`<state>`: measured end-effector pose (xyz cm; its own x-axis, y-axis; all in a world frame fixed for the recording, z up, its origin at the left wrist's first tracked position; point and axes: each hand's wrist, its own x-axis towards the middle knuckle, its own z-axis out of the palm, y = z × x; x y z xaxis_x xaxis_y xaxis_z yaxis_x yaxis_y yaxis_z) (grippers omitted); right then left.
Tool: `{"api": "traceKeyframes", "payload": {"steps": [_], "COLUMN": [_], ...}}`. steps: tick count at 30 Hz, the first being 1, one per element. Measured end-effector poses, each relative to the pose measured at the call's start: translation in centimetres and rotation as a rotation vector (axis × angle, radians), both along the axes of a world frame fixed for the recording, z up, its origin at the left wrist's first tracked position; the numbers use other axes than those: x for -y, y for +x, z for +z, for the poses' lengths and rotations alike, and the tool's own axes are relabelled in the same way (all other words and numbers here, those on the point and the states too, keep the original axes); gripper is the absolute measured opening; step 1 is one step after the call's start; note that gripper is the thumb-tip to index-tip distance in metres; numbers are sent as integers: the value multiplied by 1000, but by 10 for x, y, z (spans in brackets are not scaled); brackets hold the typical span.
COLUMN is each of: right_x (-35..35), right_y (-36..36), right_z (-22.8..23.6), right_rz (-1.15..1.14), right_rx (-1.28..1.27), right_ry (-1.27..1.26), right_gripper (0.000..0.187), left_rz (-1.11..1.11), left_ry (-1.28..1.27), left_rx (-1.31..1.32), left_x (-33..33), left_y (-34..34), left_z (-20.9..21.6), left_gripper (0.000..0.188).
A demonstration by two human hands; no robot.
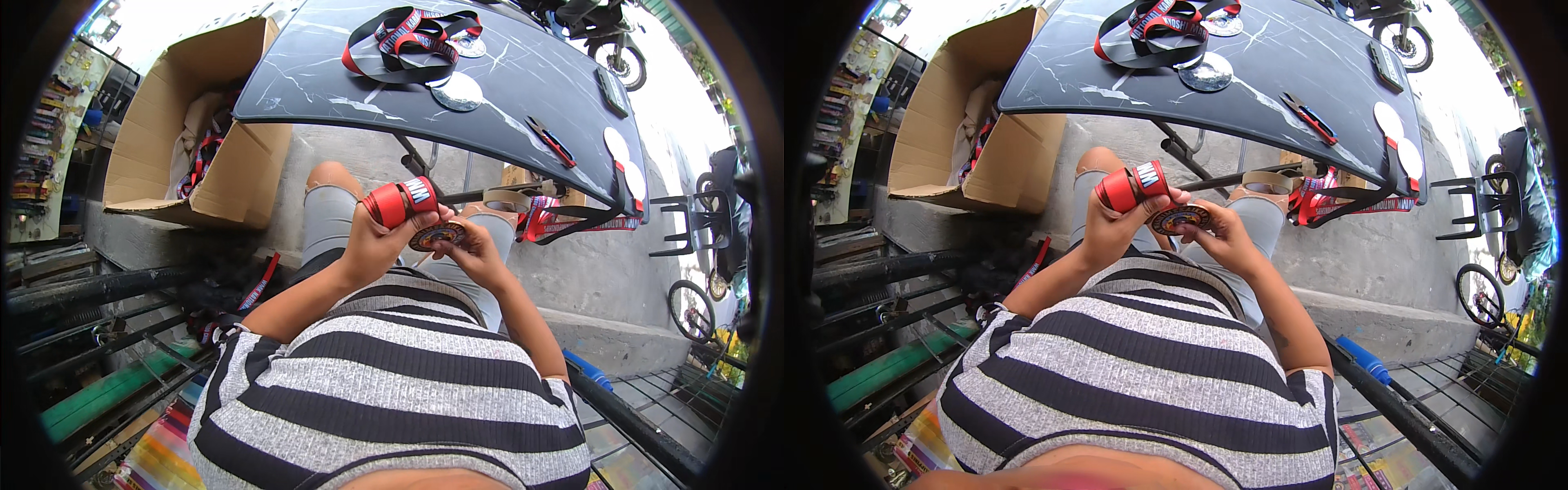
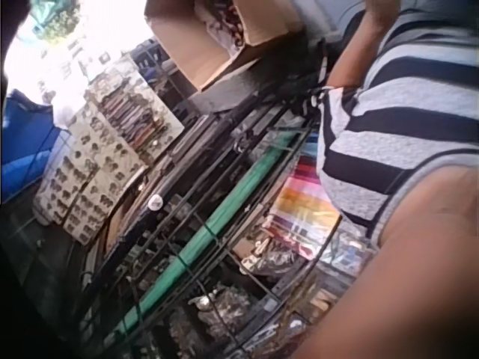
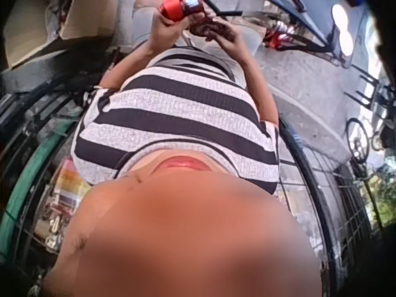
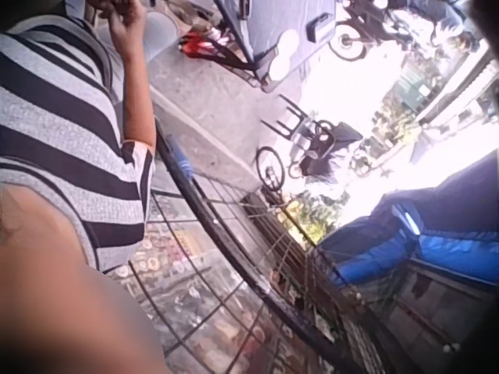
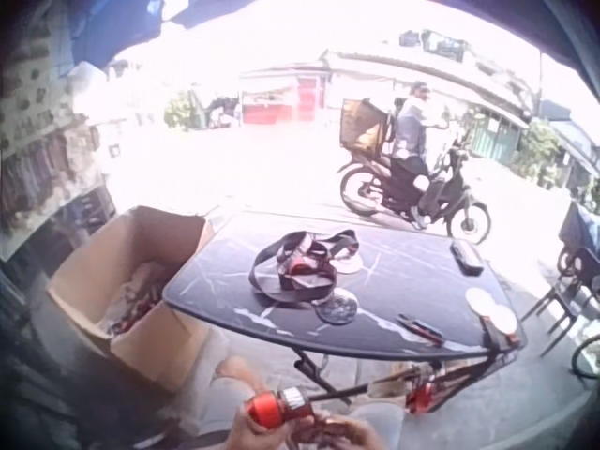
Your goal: The person assembles medals by attaching red ribbons to circular metal medals using a red plastic holder and white adhesive tape. They thread the ribbon through the holder, secure it with tape, and repeat the process for multiple medals at a table.
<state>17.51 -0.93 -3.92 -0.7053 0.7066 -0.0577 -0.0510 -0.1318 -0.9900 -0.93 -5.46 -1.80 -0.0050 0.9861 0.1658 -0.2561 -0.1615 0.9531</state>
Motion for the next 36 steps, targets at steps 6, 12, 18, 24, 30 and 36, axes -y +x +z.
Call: {"api": "traceKeyframes", "payload": {"steps": [6,12,18,24,30,36], "right_x": [8,-5,1,-2,-12,-1], "right_y": [14,9,3,-1,8,14], "right_z": [25,35,44,38,40,69], "right_rz": [53,-148,-123,-126,-1,39], "right_rx": [540,238,210,166,377,685], "right_ry": [785,-86,-93,-135,794,1047], "right_gripper": [32,25,32,31,18,15], "left_rz": [144,37,138,190,152,206], "left_ry": [-176,-108,-82,115,159,306], "left_rx": [272,185,61,-57,-58,-213], "left_x": [-15,-14,-12,-9,-8,-11], "left_y": [0,-4,-4,-4,-5,-7], "left_z": [-16,-16,-18,-23,-22,-20], "left_gripper": [20,19,16,20,20,22]}}
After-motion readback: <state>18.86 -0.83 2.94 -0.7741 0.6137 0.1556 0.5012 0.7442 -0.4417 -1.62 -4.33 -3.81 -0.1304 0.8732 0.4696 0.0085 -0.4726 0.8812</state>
